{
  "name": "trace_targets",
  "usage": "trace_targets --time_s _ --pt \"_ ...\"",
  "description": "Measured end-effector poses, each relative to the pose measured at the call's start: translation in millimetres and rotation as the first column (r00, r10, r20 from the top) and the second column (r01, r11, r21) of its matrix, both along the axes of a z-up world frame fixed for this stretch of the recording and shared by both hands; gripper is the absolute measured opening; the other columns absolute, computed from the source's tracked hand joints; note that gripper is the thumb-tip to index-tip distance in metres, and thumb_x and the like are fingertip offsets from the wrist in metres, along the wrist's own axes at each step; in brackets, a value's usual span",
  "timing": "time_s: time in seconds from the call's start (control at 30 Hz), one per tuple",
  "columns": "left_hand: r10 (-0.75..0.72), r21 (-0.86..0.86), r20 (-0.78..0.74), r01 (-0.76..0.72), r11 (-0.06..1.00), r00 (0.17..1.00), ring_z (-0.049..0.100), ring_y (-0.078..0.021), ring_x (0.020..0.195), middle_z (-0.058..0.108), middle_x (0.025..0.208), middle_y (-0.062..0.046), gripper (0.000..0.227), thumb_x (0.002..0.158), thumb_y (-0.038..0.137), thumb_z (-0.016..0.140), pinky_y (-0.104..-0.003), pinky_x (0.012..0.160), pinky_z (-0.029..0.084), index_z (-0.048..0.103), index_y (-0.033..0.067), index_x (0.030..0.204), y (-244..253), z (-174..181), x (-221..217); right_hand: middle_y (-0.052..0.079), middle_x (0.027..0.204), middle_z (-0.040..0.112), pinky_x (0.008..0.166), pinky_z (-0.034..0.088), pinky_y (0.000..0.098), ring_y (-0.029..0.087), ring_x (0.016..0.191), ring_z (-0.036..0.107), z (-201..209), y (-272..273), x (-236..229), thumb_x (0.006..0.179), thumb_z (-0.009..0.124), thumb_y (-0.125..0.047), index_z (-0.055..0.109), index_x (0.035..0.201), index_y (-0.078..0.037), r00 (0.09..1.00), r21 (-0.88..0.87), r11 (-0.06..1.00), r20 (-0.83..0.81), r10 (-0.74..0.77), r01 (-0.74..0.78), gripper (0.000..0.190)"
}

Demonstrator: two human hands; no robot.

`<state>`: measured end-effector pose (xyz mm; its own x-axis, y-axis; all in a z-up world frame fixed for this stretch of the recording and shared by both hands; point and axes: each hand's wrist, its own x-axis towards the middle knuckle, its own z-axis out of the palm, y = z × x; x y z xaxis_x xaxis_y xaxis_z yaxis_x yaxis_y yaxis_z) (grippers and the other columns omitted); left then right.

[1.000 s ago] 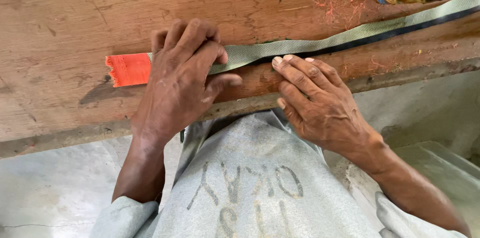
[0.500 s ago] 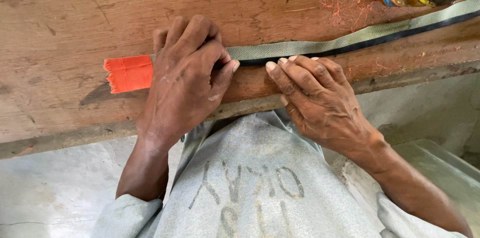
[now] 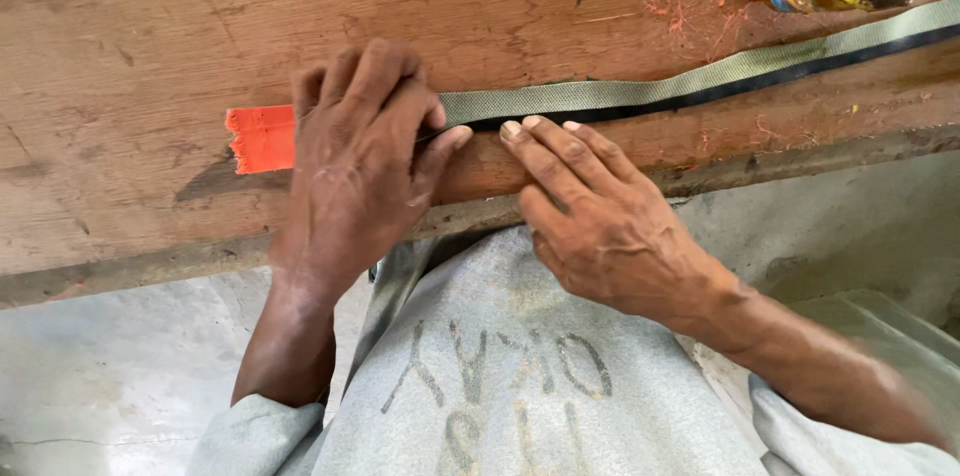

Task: The person repeatedly applies a yellowish adhesive from a jar onto a long fabric strap laid on a wooden workbench, then presses the strap flat with their hands. They also handle a shorter strap with an orange end, applying adhesive and pressing it down. The process is repeated multiple times on different sections of the straps.

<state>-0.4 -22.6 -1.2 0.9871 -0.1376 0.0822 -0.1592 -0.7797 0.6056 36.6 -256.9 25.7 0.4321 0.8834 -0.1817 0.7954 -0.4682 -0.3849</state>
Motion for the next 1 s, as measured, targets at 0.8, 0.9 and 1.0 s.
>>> trace_targets --time_s 0.8,0.9,1.0 --pt "0.073 0.018 0.038 -0.074 0.997 0.997 0.054 -0.0235 0.112 0.056 0.117 -0.005 0.028 0.095 0.028 0.087 -0.043 0.1 0.036 0.067 0.0088 0.094 25.9 2.4 -11.4 0.027 0.145 0.051 0.116 0.046 0.0454 0.038 0.139 0.047 -11.5 28.3 -4.0 0.094 0.063 -0.005 0.055 0.121 0.009 0.998 0.074 0.996 0.04 0.048 -0.051 0.031" --pt "0.091 -0.017 0.025 -0.09 0.996 0.996 0.054 -0.0231 0.113 0.055 0.115 -0.003 0.024 0.092 0.026 0.088 -0.042 0.103 0.037 0.07 0.0098 0.094 35.4 1.5 -17.9 0.021 0.147 0.05 0.116 0.047 0.0458 0.035 0.14 0.047 -16.5 26.4 -7.0 0.094 0.063 -0.009 0.055 0.134 0.002 1.0 0.1 0.995 0.024 0.008 -0.01 0.042" --pt "0.085 -0.033 0.042 -0.084 0.996 0.995 0.054 -0.022 0.112 0.056 0.116 -0.002 0.024 0.093 0.025 0.088 -0.041 0.102 0.037 0.071 0.0091 0.095 36.4 -4.1 -15.7 0.012 0.145 0.051 0.111 0.048 0.044 0.03 0.137 0.048 -19.1 26.3 -8.1 0.095 0.064 -0.012 0.052 0.147 -0.005 0.999 0.147 0.988 -0.021 -0.044 0.047 0.054"
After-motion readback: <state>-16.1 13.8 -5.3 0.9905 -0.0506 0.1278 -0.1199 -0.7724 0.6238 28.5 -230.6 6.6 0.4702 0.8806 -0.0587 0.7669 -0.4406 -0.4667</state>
